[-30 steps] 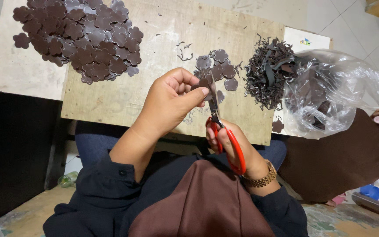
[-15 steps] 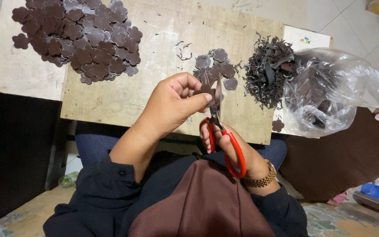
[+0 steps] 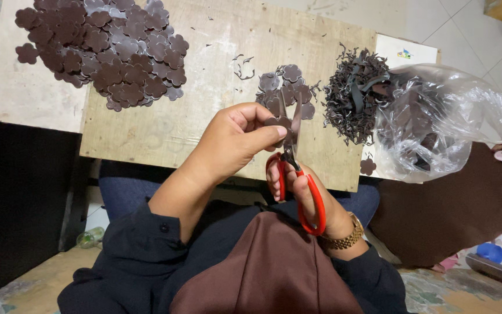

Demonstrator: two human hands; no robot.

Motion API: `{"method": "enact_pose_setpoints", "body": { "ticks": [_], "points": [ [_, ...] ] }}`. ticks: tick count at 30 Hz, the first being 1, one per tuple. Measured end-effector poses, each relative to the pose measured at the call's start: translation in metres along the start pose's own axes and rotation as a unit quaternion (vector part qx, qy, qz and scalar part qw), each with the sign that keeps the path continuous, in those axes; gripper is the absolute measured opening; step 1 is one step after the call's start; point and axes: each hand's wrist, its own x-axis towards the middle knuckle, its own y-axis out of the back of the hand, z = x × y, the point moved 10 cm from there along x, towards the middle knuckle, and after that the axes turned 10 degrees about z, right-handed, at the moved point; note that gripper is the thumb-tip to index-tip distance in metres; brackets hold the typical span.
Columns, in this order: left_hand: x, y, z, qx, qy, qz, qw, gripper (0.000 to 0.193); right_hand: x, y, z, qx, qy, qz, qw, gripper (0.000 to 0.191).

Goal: The person uses red-handled scissors to trim the edges of small brown flower-shaped pieces of material. They pick up each piece, cut along the outline, and place the finished pieces into a growing pile on the table.

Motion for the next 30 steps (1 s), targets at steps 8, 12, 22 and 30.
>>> {"method": "enact_pose_setpoints", "body": {
  "ticks": [8,12,22,30],
  "points": [
    [0.002,-0.001,-0.007,-0.003,-0.003,0.005,1.0,0.011,0.003,0.003,0.004,0.029,0.023,0.034,0.999,0.065],
    [0.003,-0.001,-0.011,-0.01,0.002,0.013,1.0,0.013,0.003,0.004,0.006,0.052,0.016,0.044,0.998,0.062],
    [0.005,0.003,-0.012,0.005,-0.008,0.023,1.0,0.013,0.004,0.006,0.016,0.105,-0.022,0.05,0.993,0.061],
    [0.005,0.005,-0.011,-0.034,0.006,0.04,0.999,0.012,0.002,0.004,0.006,0.04,-0.013,0.026,0.999,0.072]
  ]
}}
